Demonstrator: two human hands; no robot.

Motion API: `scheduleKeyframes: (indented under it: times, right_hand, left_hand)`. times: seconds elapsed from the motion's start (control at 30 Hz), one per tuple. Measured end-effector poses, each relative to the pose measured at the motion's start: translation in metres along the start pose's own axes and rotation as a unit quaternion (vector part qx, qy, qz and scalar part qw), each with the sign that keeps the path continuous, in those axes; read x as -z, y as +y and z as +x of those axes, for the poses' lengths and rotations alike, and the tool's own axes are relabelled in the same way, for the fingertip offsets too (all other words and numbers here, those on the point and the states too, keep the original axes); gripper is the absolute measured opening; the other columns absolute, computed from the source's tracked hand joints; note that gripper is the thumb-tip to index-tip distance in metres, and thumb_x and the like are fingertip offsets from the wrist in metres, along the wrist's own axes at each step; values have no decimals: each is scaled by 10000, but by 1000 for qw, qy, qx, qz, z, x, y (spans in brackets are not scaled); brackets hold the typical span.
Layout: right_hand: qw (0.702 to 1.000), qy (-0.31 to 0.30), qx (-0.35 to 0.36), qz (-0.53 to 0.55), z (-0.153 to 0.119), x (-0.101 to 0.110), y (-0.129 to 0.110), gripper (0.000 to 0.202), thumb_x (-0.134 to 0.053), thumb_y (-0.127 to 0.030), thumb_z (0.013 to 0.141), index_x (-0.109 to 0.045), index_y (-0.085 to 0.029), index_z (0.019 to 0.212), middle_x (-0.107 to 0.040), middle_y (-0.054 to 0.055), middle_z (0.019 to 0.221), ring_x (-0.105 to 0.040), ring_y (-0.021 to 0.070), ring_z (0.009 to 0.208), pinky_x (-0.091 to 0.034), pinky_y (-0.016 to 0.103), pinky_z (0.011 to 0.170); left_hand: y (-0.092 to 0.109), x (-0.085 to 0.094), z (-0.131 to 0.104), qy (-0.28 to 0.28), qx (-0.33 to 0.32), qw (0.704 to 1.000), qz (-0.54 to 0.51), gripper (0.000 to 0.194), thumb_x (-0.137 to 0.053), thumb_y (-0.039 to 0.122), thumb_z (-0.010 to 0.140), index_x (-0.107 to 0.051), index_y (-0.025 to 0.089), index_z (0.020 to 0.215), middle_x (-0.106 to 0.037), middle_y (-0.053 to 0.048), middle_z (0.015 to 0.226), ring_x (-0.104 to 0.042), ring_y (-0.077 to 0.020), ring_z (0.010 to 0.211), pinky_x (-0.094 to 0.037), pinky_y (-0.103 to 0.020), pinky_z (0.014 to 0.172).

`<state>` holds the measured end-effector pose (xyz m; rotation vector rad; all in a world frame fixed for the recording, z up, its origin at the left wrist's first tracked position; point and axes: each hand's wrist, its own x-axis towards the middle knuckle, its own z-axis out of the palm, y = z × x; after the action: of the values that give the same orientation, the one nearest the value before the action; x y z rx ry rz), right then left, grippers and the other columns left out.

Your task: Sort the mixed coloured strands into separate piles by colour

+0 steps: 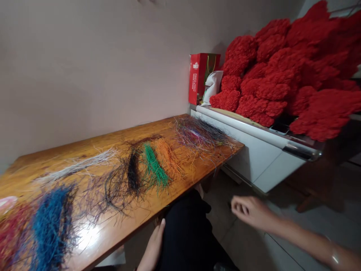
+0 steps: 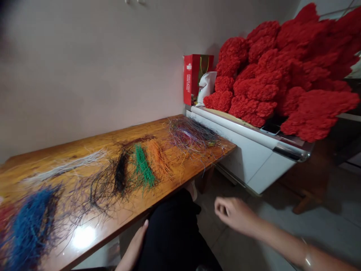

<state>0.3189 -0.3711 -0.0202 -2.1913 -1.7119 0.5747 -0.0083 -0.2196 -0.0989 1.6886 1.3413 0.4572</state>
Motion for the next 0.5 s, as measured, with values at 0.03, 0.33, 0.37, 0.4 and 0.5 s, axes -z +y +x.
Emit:
scheduleKeyframes:
  times: [0.03,0.33,0.37,0.4,0.5]
  right_hand:
    - [999,22,26,-1,27,17,-4,85,-564,-255,840,-647,-264,823,-677,-4,709,-614,140,608,-437,257,608]
    - [970,214,89,-69,240,91,-49,247,-546,-355,889,-689,-168,963,-713,75,832,-612,158,740,-391,257,679]
    - [966,237,71,-72,260,93,-47,264,-534,-366,896,-690,-171,981,-718,83,844,-616,167,746,-402,262,690]
    - [961,262,54,-70,280,96,-43,254,-530,-361,895,-693,-186,980,-724,80,875,-627,174,767,-416,262,706]
    - [950,307,-19,-63,329,104,-27,175,-571,-296,834,-713,-234,917,-738,45,907,-657,212,835,-453,277,727]
  left_hand:
    - [-4,-3,-11,-3,-15,1000,5,514,-371,433,938,-573,155,1321,-582,-88,1335,-505,-256,1287,-430,-375,1064]
    - [-15,-60,-50,205,-170,911,317,664,-524,437,867,-423,156,1461,-357,-198,1501,-416,-376,1332,-434,-484,1032]
    - [-13,-62,-48,217,-180,900,334,670,-533,429,865,-406,174,1471,-361,-192,1499,-427,-369,1322,-443,-477,1019]
    - [-12,-64,-47,225,-193,890,346,680,-540,420,865,-379,195,1486,-366,-183,1498,-438,-358,1313,-455,-467,1003]
    - [-7,-65,-44,251,-215,867,373,733,-560,391,862,-286,239,1525,-360,-171,1502,-444,-344,1306,-469,-461,972]
